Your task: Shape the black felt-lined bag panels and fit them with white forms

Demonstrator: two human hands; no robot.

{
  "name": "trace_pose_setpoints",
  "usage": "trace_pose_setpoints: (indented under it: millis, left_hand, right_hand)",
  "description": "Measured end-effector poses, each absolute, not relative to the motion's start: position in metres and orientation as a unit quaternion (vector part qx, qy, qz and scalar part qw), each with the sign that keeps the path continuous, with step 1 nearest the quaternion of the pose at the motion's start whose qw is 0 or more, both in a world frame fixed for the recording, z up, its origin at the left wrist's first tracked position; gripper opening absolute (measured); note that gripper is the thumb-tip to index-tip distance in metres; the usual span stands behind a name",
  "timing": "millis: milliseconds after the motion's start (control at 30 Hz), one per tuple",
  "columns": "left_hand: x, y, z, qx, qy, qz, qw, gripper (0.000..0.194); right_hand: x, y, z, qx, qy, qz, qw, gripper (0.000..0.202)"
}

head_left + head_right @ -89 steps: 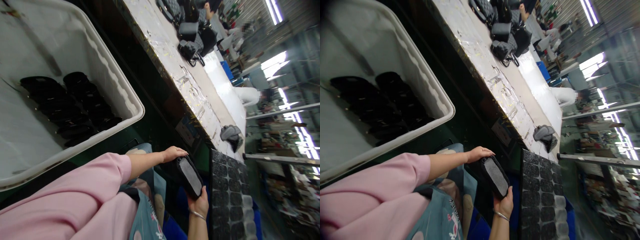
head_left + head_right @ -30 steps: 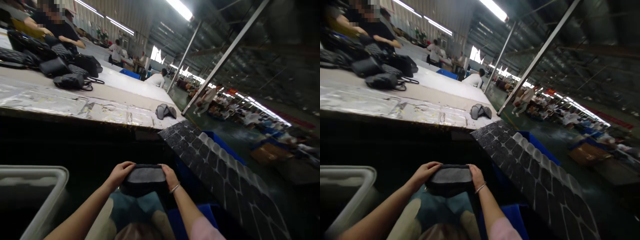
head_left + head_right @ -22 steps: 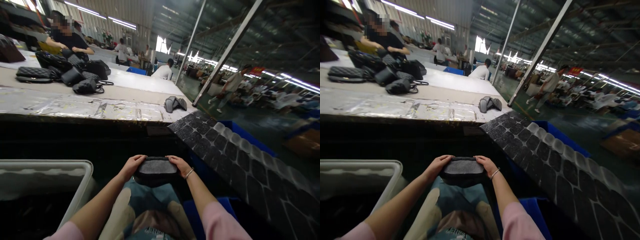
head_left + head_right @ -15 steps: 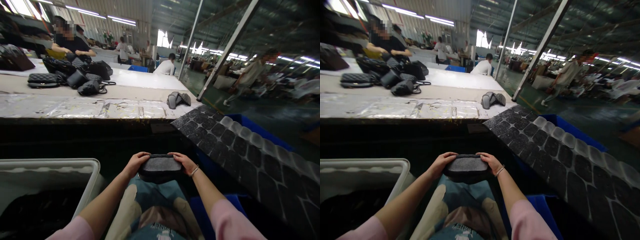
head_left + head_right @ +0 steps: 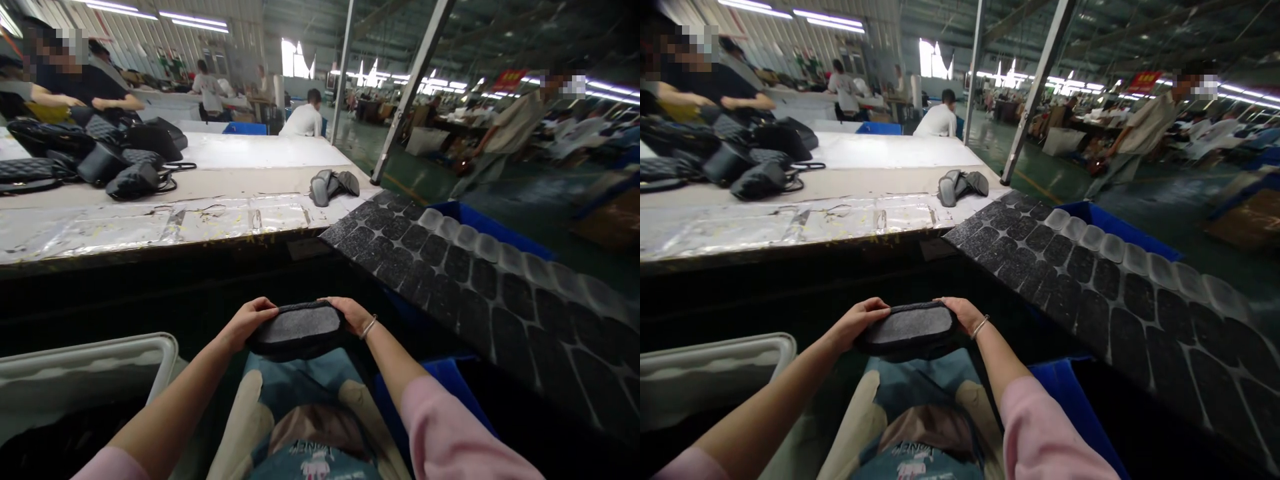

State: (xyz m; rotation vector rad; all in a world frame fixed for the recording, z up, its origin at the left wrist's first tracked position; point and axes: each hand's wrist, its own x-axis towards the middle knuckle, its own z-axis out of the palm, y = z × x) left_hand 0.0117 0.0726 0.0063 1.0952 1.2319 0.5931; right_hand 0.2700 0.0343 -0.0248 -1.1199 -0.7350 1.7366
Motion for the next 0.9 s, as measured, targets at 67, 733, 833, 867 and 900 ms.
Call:
trace_pose_setpoints:
  millis: [67,733,833,867,900]
  left_hand:
    - [0.010,0.071,0.007,0.481,0.532,0.267,0.643,0.031]
    - [0.029,0.021,-0.062,0.155,0.503,0.629,0.573,0.038]
    - [0.033,0.021,-0.067,0.166,0.521,0.632,0.549,0.043]
    - [0.034,0.021,-0.067,0.175,0.528,0.627,0.546,0.045]
    - [0.035,0.021,-0.066,0.186,0.534,0.619,0.546,0.046]
  right_hand:
    - [0.269,0.033,-0.025,-0.454,-0.300,0.693,0.472,0.030]
    - [0.269,0.005,-0.043,-0.609,-0.420,0.450,0.500,0.043]
    - [0.265,0.006,-0.042,-0.656,-0.413,0.408,0.482,0.041]
    - [0.263,0.006,-0.043,-0.669,-0.406,0.397,0.480,0.041]
    - [0.260,0.006,-0.044,-0.678,-0.398,0.388,0.482,0.043]
